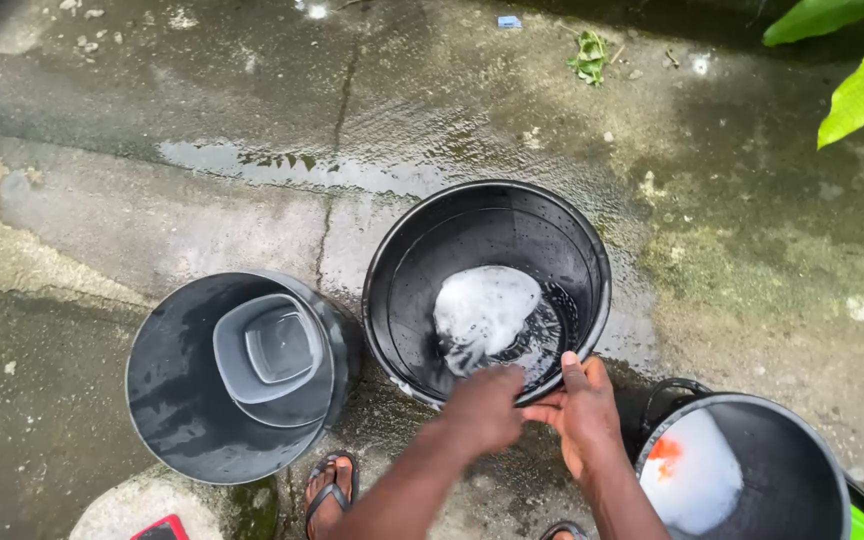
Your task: Washing plastic containers and buckets with soapy water outdoors.
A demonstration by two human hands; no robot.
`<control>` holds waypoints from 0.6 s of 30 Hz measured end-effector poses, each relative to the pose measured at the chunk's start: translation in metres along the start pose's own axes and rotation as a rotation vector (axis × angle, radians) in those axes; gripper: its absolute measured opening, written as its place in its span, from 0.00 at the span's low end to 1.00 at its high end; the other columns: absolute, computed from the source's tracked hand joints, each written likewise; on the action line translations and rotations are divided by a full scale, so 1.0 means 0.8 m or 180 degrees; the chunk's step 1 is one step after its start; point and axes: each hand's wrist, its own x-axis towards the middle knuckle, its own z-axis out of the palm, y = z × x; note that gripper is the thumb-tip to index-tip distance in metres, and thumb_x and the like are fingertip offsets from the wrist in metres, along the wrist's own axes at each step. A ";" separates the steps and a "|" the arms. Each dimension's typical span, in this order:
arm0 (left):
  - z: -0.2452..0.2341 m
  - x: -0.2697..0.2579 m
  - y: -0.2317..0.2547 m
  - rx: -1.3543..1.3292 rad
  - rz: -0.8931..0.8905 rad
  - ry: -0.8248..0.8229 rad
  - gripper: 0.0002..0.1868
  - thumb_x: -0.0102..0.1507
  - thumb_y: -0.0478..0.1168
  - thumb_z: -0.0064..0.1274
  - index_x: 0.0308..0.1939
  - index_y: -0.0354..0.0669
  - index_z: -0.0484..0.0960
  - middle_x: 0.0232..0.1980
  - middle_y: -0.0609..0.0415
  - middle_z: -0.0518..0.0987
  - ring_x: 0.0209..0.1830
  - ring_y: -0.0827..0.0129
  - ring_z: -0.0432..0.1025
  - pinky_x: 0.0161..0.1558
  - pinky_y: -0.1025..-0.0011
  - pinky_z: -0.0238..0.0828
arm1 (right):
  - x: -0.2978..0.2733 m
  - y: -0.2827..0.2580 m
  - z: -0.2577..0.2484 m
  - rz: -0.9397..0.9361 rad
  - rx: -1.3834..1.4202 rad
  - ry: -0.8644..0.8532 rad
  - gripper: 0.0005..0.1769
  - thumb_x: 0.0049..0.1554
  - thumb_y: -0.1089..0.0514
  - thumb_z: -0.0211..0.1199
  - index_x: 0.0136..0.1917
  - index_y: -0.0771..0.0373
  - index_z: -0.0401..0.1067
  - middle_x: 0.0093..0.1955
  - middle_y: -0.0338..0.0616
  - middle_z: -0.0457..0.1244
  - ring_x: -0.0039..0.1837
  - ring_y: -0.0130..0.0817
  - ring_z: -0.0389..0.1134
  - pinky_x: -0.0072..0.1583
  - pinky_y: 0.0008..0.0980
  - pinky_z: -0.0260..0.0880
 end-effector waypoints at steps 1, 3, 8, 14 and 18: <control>-0.023 -0.011 -0.004 0.0061 -0.0083 -0.0276 0.23 0.60 0.38 0.59 0.57 0.41 0.72 0.61 0.45 0.74 0.65 0.51 0.66 0.65 0.48 0.58 | -0.003 -0.004 0.001 0.0022 0.0062 -0.0031 0.13 0.67 0.49 0.48 0.46 0.60 0.58 0.39 0.48 0.63 0.36 0.39 0.66 0.38 0.44 0.72; -0.032 -0.020 -0.019 0.0123 -0.0122 -0.0580 0.20 0.61 0.44 0.60 0.53 0.42 0.75 0.59 0.48 0.76 0.64 0.56 0.68 0.67 0.53 0.59 | -0.007 -0.013 -0.001 0.0035 0.0129 -0.0015 0.13 0.66 0.50 0.47 0.46 0.60 0.59 0.39 0.48 0.64 0.35 0.41 0.68 0.38 0.46 0.75; 0.023 -0.014 -0.034 0.0584 0.0395 0.0719 0.12 0.59 0.34 0.57 0.47 0.43 0.79 0.49 0.47 0.81 0.55 0.53 0.72 0.60 0.52 0.58 | -0.017 -0.026 0.019 0.0027 0.0438 -0.0178 0.12 0.65 0.51 0.48 0.47 0.61 0.59 0.41 0.51 0.66 0.38 0.45 0.70 0.42 0.52 0.77; -0.028 0.019 -0.021 0.0303 0.0187 0.1956 0.14 0.60 0.50 0.61 0.29 0.44 0.85 0.27 0.49 0.81 0.36 0.54 0.72 0.49 0.55 0.59 | -0.003 -0.004 -0.025 0.0366 0.0982 -0.0073 0.13 0.64 0.53 0.54 0.56 0.62 0.62 0.51 0.54 0.61 0.56 0.48 0.69 0.59 0.56 0.77; -0.124 0.072 -0.126 -0.0664 -0.0269 0.2198 0.19 0.60 0.54 0.63 0.37 0.41 0.86 0.30 0.50 0.82 0.29 0.64 0.75 0.41 0.62 0.67 | 0.010 0.102 -0.097 0.0581 0.0839 -0.0281 0.17 0.59 0.56 0.53 0.61 0.61 0.64 0.53 0.56 0.62 0.55 0.51 0.69 0.57 0.57 0.76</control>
